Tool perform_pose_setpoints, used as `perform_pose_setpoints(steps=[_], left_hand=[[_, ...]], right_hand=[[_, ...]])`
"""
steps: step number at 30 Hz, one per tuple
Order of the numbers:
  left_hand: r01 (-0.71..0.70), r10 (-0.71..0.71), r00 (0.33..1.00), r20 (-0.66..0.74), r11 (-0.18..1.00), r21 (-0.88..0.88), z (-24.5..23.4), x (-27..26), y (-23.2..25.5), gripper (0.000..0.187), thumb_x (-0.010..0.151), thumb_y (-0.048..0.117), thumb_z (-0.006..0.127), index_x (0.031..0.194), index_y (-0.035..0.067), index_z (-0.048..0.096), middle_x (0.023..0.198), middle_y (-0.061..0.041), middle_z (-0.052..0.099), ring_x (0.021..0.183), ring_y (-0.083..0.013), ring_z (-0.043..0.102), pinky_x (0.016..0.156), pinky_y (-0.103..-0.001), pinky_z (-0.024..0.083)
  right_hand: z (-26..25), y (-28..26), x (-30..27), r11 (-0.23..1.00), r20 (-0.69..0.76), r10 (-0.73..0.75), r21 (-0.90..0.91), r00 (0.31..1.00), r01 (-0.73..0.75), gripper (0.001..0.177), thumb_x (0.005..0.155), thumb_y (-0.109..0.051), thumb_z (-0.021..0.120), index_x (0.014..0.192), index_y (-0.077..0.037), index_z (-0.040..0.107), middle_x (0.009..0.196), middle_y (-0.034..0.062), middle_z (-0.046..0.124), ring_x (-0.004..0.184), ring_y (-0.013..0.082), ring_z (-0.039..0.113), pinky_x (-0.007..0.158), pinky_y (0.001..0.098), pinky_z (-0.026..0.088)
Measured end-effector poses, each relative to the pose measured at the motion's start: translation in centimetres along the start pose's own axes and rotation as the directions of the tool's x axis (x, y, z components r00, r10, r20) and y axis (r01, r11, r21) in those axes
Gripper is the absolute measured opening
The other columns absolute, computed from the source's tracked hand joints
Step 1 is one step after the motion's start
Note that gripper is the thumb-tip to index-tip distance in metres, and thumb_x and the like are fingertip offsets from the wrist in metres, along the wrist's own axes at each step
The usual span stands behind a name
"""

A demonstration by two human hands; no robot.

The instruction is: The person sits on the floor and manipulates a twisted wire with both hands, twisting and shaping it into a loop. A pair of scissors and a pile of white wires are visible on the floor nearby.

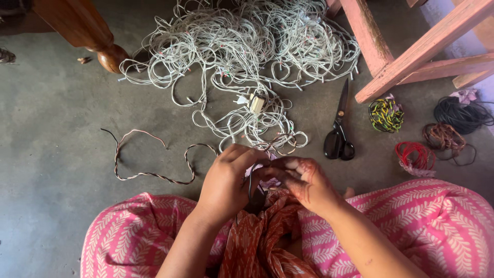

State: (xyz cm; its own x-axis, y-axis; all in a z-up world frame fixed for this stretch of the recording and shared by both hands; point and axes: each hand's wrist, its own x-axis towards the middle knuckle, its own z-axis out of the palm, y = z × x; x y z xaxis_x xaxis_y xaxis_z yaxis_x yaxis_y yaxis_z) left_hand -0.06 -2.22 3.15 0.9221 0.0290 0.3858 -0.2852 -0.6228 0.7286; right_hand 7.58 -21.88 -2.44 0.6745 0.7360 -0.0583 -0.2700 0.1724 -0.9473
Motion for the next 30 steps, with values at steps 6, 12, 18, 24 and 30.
perform_pose_setpoints(steps=[6,12,18,24,30], left_hand=[[-0.118,0.143,0.978,-0.152,0.980,0.163,-0.3,0.2,1.0,0.018,0.079,0.015,0.080,0.096,0.014,0.074,0.103,-0.003,0.071,0.097,-0.0266,0.063,0.083,-0.041,0.049],[-0.089,0.106,0.991,-0.085,0.978,0.188,-0.5,0.5,0.5,0.018,0.079,0.021,0.081,0.095,0.016,0.076,0.098,0.003,0.073,0.094,-0.0233,0.065,0.080,-0.041,0.046],[-0.086,0.086,0.996,0.007,0.988,0.125,-0.4,0.6,-0.4,0.020,0.080,0.024,0.081,0.097,0.015,0.077,0.098,0.001,0.074,0.094,-0.0263,0.067,0.080,-0.041,0.050],[0.303,-0.300,0.953,0.053,0.950,-0.077,0.1,0.2,-1.3,0.019,0.088,0.025,0.077,0.091,0.006,0.077,0.083,-0.006,0.075,0.070,-0.0206,0.071,0.065,-0.033,0.053],[0.484,-0.380,0.870,0.313,0.546,-0.684,0.6,-0.1,-2.6,0.022,0.098,0.017,0.069,0.110,-0.001,0.065,0.082,-0.005,0.074,0.070,-0.0080,0.066,0.061,-0.023,0.051]], right_hand=[[-2.1,1.3,-0.5,0.983,-0.102,-0.050,-0.181,0.994,0.031,0.015,0.095,-0.002,0.071,0.107,0.006,0.075,0.100,0.0088,0.079,0.094,0.0145,0.071,0.087,0.0308,0.058],[-2.5,1.1,-0.4,0.970,-0.082,0.051,-0.233,0.995,-0.069,0.017,0.090,-0.007,0.076,0.103,0.005,0.077,0.094,0.0065,0.080,0.089,0.0133,0.072,0.083,0.0297,0.058],[-1.2,-0.9,-0.4,0.799,0.020,-0.208,-0.573,0.978,0.182,0.016,0.087,-0.004,0.078,0.103,-0.002,0.080,0.094,0.0057,0.082,0.088,0.0115,0.075,0.080,0.0281,0.058],[-0.2,-1.6,-0.9,0.751,0.037,-0.314,-0.602,0.949,0.272,0.017,0.083,-0.005,0.083,0.096,0.000,0.074,0.092,0.0057,0.079,0.084,0.0136,0.076,0.076,0.0278,0.060],[-0.3,-2.1,-1.1,0.975,0.023,0.069,-0.212,0.997,-0.063,0.012,0.085,-0.007,0.077,0.094,-0.001,0.071,0.093,0.0093,0.081,0.078,0.0184,0.079,0.065,0.0317,0.063]])
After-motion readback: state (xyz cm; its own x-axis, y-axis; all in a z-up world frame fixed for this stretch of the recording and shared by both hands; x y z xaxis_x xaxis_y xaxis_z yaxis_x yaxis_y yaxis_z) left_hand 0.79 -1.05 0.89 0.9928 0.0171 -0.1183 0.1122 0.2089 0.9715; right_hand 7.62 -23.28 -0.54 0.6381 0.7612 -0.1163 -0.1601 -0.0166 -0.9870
